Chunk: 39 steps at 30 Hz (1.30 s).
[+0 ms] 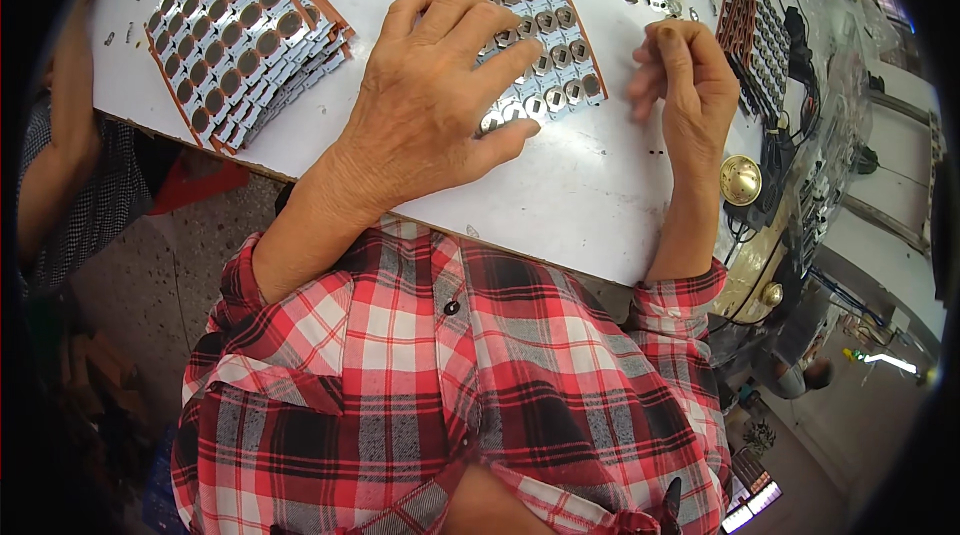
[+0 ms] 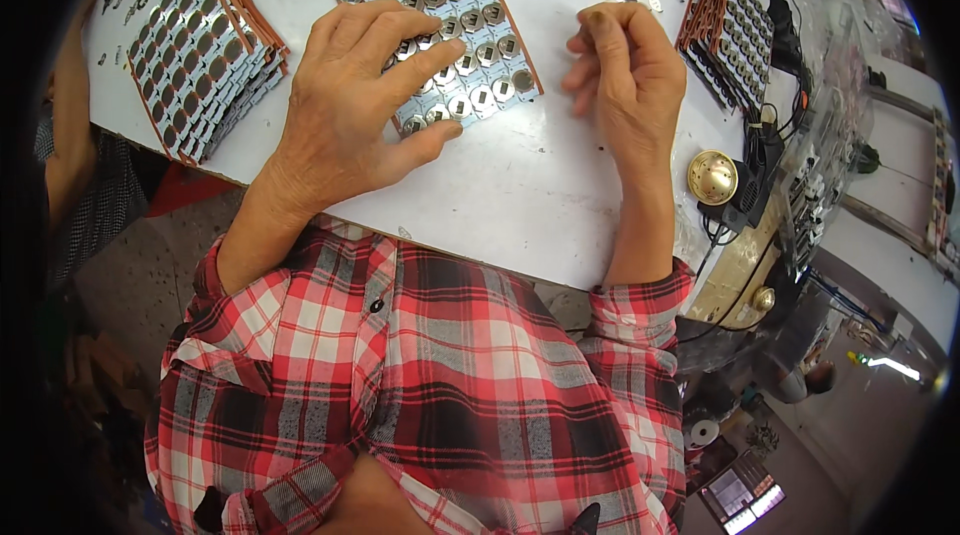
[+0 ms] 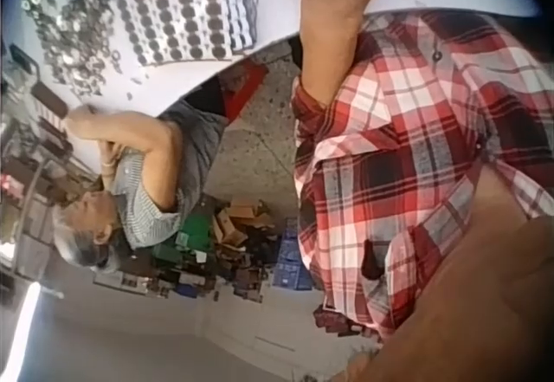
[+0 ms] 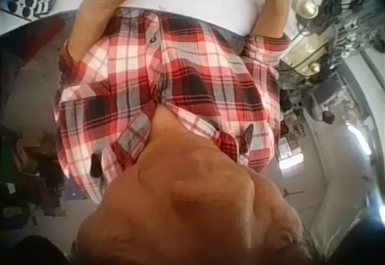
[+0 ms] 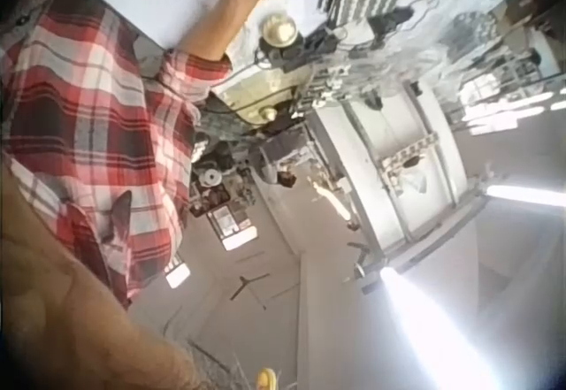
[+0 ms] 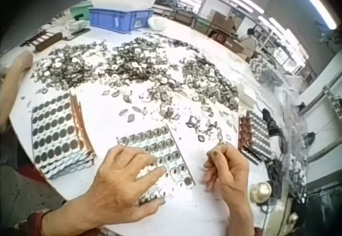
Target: Manually place small metal circular components into a grid template on a workshop table.
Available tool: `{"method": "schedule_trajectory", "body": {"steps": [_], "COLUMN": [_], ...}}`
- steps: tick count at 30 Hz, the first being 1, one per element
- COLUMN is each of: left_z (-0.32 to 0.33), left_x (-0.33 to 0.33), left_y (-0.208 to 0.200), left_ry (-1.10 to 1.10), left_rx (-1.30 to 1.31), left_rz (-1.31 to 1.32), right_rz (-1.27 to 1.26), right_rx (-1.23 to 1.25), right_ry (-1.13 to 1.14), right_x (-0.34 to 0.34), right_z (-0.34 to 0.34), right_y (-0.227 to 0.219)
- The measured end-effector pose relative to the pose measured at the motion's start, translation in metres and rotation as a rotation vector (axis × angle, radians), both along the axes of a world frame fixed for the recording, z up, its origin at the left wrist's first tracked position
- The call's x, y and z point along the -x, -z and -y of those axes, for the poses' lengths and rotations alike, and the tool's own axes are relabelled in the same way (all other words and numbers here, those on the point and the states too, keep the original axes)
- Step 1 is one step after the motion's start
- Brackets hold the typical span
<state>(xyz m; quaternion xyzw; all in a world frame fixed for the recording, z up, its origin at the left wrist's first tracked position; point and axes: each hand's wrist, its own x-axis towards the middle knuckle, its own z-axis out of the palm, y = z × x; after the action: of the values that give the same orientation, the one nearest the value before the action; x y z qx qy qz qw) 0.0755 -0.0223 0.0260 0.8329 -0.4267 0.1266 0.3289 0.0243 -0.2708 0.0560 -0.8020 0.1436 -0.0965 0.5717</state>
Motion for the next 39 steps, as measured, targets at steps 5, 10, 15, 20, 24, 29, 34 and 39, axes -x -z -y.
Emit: {"method": "schedule_trajectory", "body": {"steps": [5, 10, 15, 20, 24, 29, 34, 39], "left_z": [0.001, 0.001, 0.002, 0.001, 0.001, 0.001, 0.001, 0.000], "left_x": [-0.001, -0.002, -0.001, -0.001, -0.001, -0.002, 0.000, 0.000], "left_y": [0.000, 0.000, 0.002, 0.001, 0.002, 0.003, 0.002, 0.002], "left_ry": [0.010, 0.016, 0.011, 0.006, 0.010, 0.013, 0.003, 0.000], "left_rx": [0.013, 0.030, 0.029, 0.013, 0.021, 0.027, 0.017, 0.015], "left_rz": [0.005, 0.045, 0.040, 0.031, 0.026, 0.031, 0.034, 0.035], "right_rz": [-0.134, -0.132, -0.178, -0.173, -0.241, -0.056, -0.095, 0.028], "right_rx": [-0.142, -0.154, -0.021, -0.066, -0.007, 0.261, 0.236, 0.257], "right_ry": [-0.278, -0.238, -0.283, -0.240, -0.312, -0.331, -0.224, -0.258], "right_x": [0.015, 0.016, 0.018, 0.020, 0.021, 0.019, 0.023, 0.022], "right_z": [0.009, 0.002, 0.002, -0.006, -0.001, -0.008, -0.014, -0.011], "right_y": [-0.007, -0.010, -0.002, -0.008, -0.009, -0.004, -0.001, 0.006]}}
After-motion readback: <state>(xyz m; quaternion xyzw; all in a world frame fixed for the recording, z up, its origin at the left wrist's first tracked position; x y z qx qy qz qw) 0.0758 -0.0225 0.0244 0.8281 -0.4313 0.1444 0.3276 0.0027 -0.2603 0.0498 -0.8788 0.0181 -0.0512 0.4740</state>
